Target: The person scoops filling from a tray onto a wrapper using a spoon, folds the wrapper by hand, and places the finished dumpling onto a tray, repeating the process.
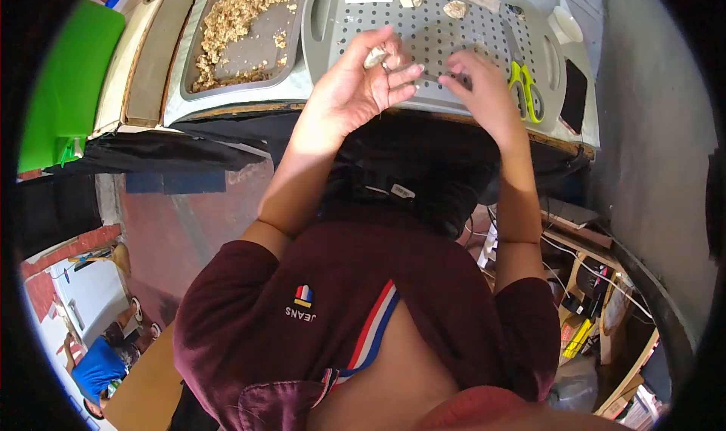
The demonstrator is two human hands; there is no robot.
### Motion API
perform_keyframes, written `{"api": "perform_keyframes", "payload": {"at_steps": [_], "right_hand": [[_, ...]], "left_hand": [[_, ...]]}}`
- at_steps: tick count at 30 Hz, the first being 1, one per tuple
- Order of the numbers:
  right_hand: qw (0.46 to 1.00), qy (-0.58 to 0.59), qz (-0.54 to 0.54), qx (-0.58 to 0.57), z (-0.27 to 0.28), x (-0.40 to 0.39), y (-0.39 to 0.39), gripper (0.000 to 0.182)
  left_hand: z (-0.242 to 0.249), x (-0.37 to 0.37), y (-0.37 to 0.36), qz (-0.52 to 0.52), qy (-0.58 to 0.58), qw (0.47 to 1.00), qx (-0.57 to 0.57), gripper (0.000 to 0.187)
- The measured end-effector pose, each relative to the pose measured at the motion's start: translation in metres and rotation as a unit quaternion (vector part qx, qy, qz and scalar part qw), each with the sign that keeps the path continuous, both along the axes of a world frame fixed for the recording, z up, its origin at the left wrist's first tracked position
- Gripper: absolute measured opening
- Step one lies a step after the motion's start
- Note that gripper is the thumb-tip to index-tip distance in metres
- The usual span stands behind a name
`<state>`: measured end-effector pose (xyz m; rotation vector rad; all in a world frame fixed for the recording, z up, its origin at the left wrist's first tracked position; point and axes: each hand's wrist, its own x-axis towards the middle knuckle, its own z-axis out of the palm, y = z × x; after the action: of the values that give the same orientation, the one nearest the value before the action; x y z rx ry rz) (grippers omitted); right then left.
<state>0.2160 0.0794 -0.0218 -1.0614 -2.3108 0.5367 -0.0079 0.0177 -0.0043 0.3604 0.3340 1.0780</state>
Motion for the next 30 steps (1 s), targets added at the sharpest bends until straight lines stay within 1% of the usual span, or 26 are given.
{"api": "perform_keyframes", "payload": {"at_steps": [2, 5, 8, 11, 12, 14, 15, 17, 18, 20, 22, 23, 24, 26, 30], "right_hand": [[0.999, -0.027, 0.015, -0.012, -0.004, -0.002, 0.001, 0.022], [0.989, -0.084, 0.051, 0.113, -0.004, 0.0, 0.004, 0.022], [0.983, -0.094, 0.049, 0.149, -0.002, -0.004, 0.0, 0.018], [0.997, -0.058, 0.016, 0.042, -0.005, 0.001, 0.001, 0.015], [0.998, -0.025, -0.009, 0.053, -0.003, 0.003, 0.0, 0.014], [0.994, 0.042, -0.06, 0.075, 0.007, 0.008, -0.011, 0.013], [0.997, 0.042, -0.068, 0.021, 0.017, 0.01, -0.017, 0.012], [0.991, 0.042, -0.087, -0.089, 0.039, 0.016, -0.031, 0.012], [0.991, 0.056, -0.071, -0.102, 0.043, 0.016, -0.037, 0.012], [0.987, 0.085, -0.041, -0.127, 0.047, 0.01, -0.048, 0.011], [0.989, 0.091, -0.034, -0.114, 0.047, 0.006, -0.052, 0.012], [0.988, 0.105, -0.03, -0.108, 0.045, 0.004, -0.053, 0.012], [0.987, 0.118, -0.026, -0.102, 0.043, 0.003, -0.053, 0.012], [0.989, 0.101, -0.027, -0.108, 0.05, 0.001, -0.057, 0.012], [0.988, 0.098, -0.024, -0.116, 0.052, 0.0, -0.058, 0.012]], "left_hand": [[0.005, 0.0, 0.0, 0.017, -0.013, 1.0, -0.015, 0.028], [0.006, 0.0, 0.001, 0.033, -0.032, 0.998, -0.045, 0.028], [0.005, -0.002, 0.003, 0.058, -0.015, 0.997, -0.048, 0.027], [-0.001, -0.01, 0.007, 0.075, 0.017, 0.997, -0.009, 0.027], [-0.003, -0.012, 0.008, 0.079, 0.028, 0.996, 0.009, 0.027], [-0.003, -0.012, 0.008, 0.131, 0.11, 0.984, 0.053, 0.026], [-0.002, -0.011, 0.007, 0.156, 0.151, 0.973, 0.074, 0.025], [-0.002, -0.004, 0.009, 0.224, 0.26, 0.934, 0.101, 0.024], [-0.001, 0.001, 0.009, 0.254, 0.313, 0.908, 0.114, 0.023], [0.001, 0.01, 0.01, 0.255, 0.336, 0.898, 0.125, 0.02], [0.007, 0.019, 0.007, 0.245, 0.345, 0.897, 0.128, 0.02], [0.009, 0.023, 0.005, 0.23, 0.357, 0.9, 0.102, 0.02], [0.009, 0.025, 0.004, 0.225, 0.374, 0.892, 0.119, 0.02], [0.009, 0.029, 0.003, 0.214, 0.409, 0.874, 0.154, 0.022], [0.006, 0.028, 0.004, 0.222, 0.43, 0.848, 0.217, 0.022]]}}
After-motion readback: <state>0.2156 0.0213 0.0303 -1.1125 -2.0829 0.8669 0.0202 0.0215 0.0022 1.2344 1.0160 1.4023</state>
